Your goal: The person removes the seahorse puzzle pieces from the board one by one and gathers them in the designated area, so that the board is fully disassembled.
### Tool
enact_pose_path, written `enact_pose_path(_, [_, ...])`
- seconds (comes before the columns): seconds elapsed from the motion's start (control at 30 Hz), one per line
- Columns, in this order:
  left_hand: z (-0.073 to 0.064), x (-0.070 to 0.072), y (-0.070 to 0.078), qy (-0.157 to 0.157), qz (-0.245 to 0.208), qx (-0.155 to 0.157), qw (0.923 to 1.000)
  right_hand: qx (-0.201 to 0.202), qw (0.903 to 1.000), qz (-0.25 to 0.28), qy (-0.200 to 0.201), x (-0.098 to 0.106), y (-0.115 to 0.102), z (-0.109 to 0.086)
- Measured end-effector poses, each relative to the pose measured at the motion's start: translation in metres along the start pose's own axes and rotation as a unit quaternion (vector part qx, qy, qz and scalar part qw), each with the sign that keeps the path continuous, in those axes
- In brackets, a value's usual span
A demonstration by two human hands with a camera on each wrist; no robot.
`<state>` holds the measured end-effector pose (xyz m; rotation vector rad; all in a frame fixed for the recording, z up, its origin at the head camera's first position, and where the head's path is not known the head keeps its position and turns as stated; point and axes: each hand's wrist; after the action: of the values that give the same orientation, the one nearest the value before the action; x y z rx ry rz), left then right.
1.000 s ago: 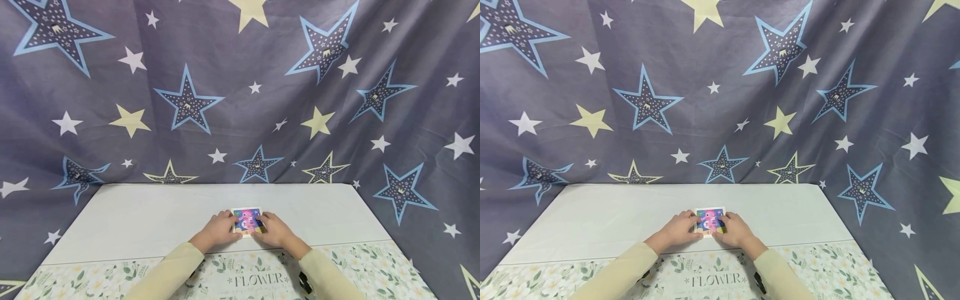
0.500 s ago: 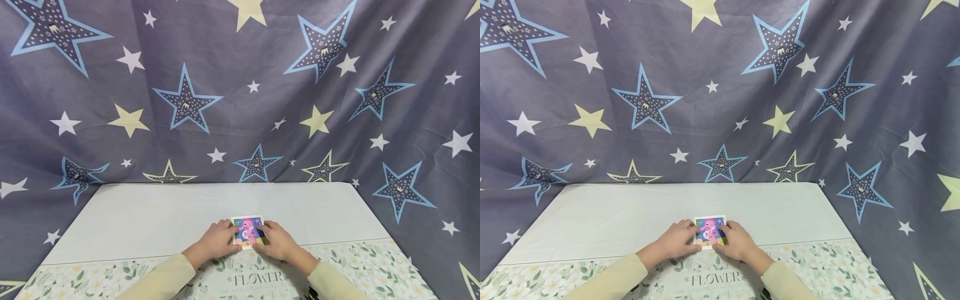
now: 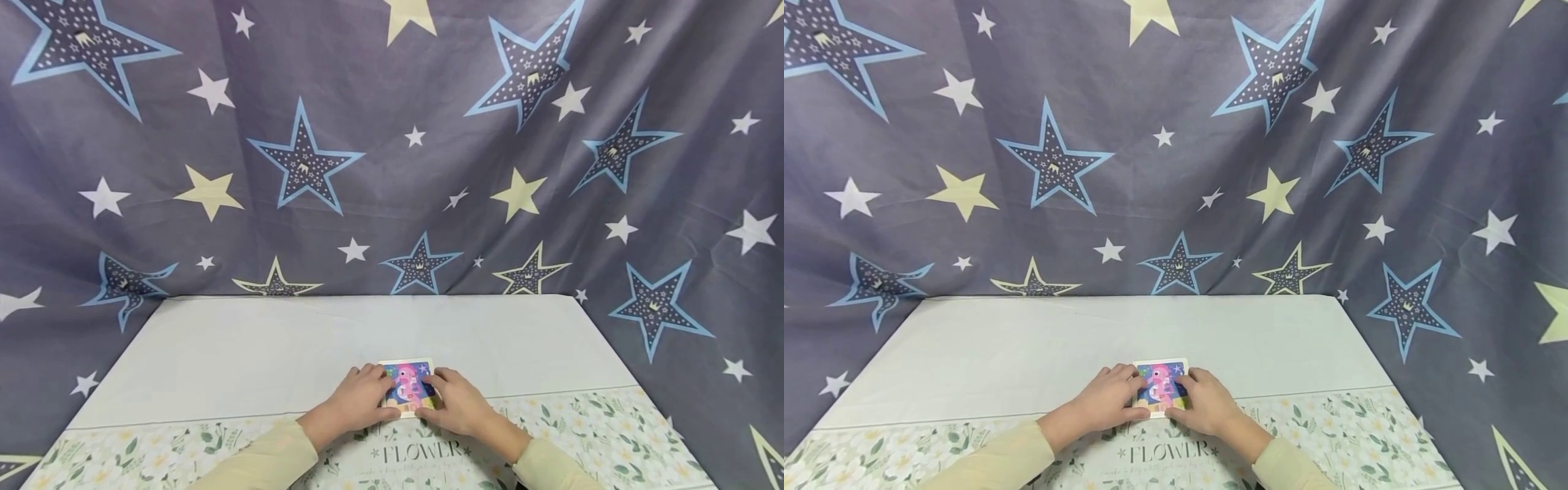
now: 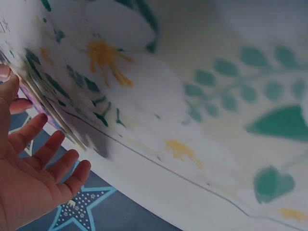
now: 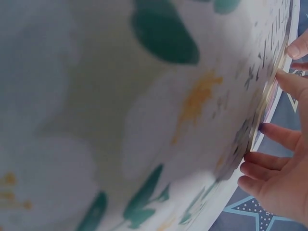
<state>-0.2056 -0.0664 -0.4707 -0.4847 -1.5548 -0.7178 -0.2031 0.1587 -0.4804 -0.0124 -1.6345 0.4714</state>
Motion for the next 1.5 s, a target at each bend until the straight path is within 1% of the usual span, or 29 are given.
enact_pose_path(0.27, [0.011, -0.009, 0.005, 0.020, 0.007, -0.021, 0.9995, 0.001, 0.9999, 0.001, 0.010, 0.003, 0.000, 0.000])
enact_pose_path(0.33, [0.014, -0.012, 0.004, 0.019, 0.005, -0.020, 0.9996, 0.000, 1.0000, 0.002, 0.008, 0.003, 0.000, 0.000])
enact_pose_path(0.47, [0.015, -0.011, 0.004, 0.015, -0.007, -0.020, 0.9997, 0.000, 0.9999, 0.010, 0.008, 0.004, 0.000, -0.001])
enact_pose_path(0.53, [0.014, -0.010, 0.004, 0.015, -0.013, -0.023, 0.9995, 0.003, 0.9997, 0.012, 0.022, 0.003, 0.000, 0.000])
enact_pose_path(0.67, [0.014, -0.009, 0.003, 0.016, -0.016, -0.031, 0.9993, 0.013, 0.9977, 0.020, 0.063, 0.002, 0.002, 0.003])
enact_pose_path(0.73, [0.014, -0.009, 0.003, 0.016, -0.017, -0.033, 0.9992, 0.008, 0.9967, 0.029, 0.075, 0.002, 0.002, 0.005])
enact_pose_path(0.93, [0.014, -0.008, 0.001, 0.017, -0.023, -0.037, 0.9989, -0.028, 0.9951, 0.050, 0.080, 0.001, 0.004, 0.012])
enact_pose_path(1.07, [0.013, -0.007, -0.001, 0.015, -0.026, -0.046, 0.9985, -0.040, 0.9934, 0.065, 0.085, 0.003, 0.004, 0.016])
enact_pose_path(1.2, [0.013, -0.004, -0.003, 0.010, -0.035, -0.052, 0.9980, -0.047, 0.9925, 0.071, 0.088, 0.003, 0.004, 0.019])
enact_pose_path(1.43, [0.011, 0.002, -0.003, -0.023, -0.053, -0.051, 0.9970, -0.054, 0.9921, 0.085, 0.074, 0.003, 0.005, 0.023])
enact_pose_path(1.5, [0.011, 0.003, -0.004, -0.028, -0.054, -0.053, 0.9967, -0.057, 0.9920, 0.088, 0.071, 0.003, 0.006, 0.024])
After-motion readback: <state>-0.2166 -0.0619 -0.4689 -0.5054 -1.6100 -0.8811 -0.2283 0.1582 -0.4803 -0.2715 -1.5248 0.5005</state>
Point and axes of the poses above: each hand's wrist, its own z-axis towards the middle knuckle, its own x-axis out of the back of the hand, y = z × x, and after that the axes turned 11 degrees about -x, right-handed
